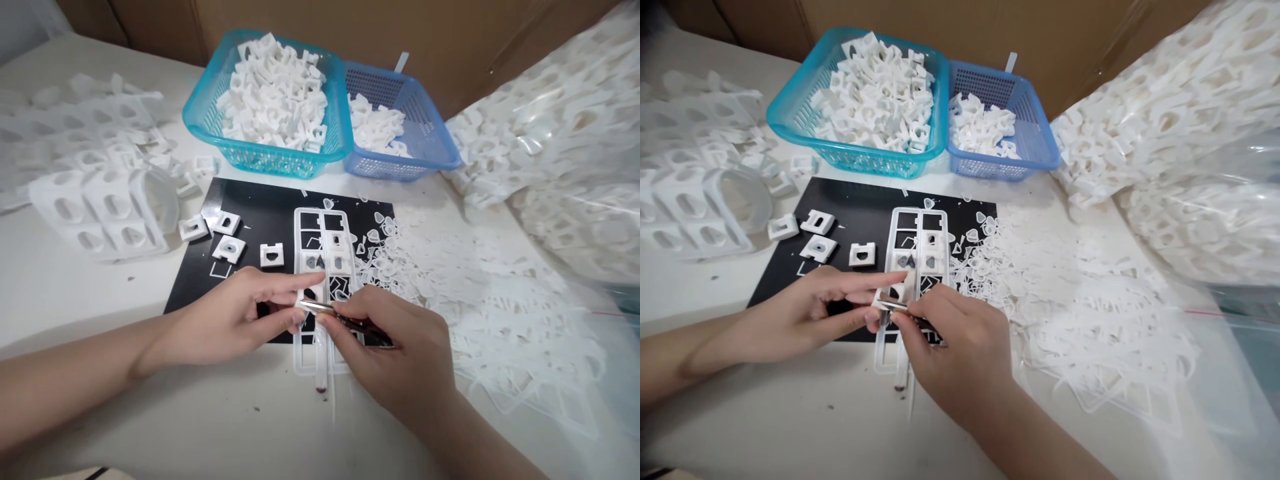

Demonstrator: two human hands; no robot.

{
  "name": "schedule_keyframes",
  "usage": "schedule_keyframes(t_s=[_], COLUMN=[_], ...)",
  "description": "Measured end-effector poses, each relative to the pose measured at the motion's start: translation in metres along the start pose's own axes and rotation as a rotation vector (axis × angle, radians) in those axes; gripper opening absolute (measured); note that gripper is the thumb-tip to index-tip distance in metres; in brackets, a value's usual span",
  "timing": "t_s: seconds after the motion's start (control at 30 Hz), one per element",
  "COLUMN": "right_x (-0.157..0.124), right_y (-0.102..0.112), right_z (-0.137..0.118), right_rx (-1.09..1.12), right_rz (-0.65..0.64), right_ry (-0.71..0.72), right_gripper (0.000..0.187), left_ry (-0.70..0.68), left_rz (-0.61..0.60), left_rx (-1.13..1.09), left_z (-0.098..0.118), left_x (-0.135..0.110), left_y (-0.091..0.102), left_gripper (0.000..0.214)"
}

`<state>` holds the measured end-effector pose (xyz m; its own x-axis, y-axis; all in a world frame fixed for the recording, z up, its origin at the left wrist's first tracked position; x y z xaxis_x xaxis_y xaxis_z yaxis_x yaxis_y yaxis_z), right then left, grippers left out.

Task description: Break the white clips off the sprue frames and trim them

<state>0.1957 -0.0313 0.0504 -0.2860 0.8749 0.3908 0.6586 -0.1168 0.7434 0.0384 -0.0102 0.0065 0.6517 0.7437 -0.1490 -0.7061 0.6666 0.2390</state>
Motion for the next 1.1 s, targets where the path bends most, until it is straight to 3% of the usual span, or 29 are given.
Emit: schedule_keyframes(t_s=[0.13,0.3,0.43,0.63,0.73,0.87,0.97,1.03,1.1], right_x=[0.001,0.005,0.003,0.002,0.0,-0.003,-0.003,-0.004,-0.004], right_y=[0.005,0.011,-0.003,-0.02,-0.027,-0.03,-0.031,-0.032,-0.031], right_z=[0.003,0.018,0.024,0.023,0.02,0.018,0.017,0.018,0.022], right_rx=[0.015,0.221,0.398,0.496,0.632,0.774,0.814,0.848,0.883], right_rz=[-0.013,-0.047,-0.228,-0.316,-0.357,-0.323,-0.303,-0.304,-0.276], right_ry=[-0.04,-0.293,-0.454,-0.583,-0.64,-0.733,-0.757,-0.771,-0.793], right_gripper=[0.016,0.013,0.023,0.011,0.02,0.027,0.023,0.025,0.028], left_ry=[0.01,0.013,-0.047,-0.142,-0.144,-0.143,-0.078,-0.056,-0.061], left_rz=[0.002,-0.002,0.008,-0.008,-0.015,0.084,0.167,0.131,0.076], left_rx=[-0.028,-0.02,0.017,-0.024,-0.069,-0.087,-0.121,-0.137,-0.168], left_z=[0.001,0.001,0.001,0.0,0.001,0.003,-0.001,-0.002,-0.002], left_x=[0.0,0.0,-0.001,-0.004,-0.004,-0.003,-0.001,0.0,0.0], left_y=[0.001,0.002,0.003,0.003,0.003,0.002,0.002,0.0,-0.001], left_gripper=[0.049,0.047,0.047,0.05,0.049,0.051,0.032,0.03,0.044])
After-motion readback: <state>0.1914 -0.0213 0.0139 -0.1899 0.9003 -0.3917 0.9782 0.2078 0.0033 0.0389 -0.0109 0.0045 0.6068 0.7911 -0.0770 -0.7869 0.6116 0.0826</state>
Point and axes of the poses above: each hand's wrist, its own x-axis towards the middle knuckle, its own y-axis out of the back of the hand, z = x × y, the point moved 5 cm from there along x, towards the middle knuckle
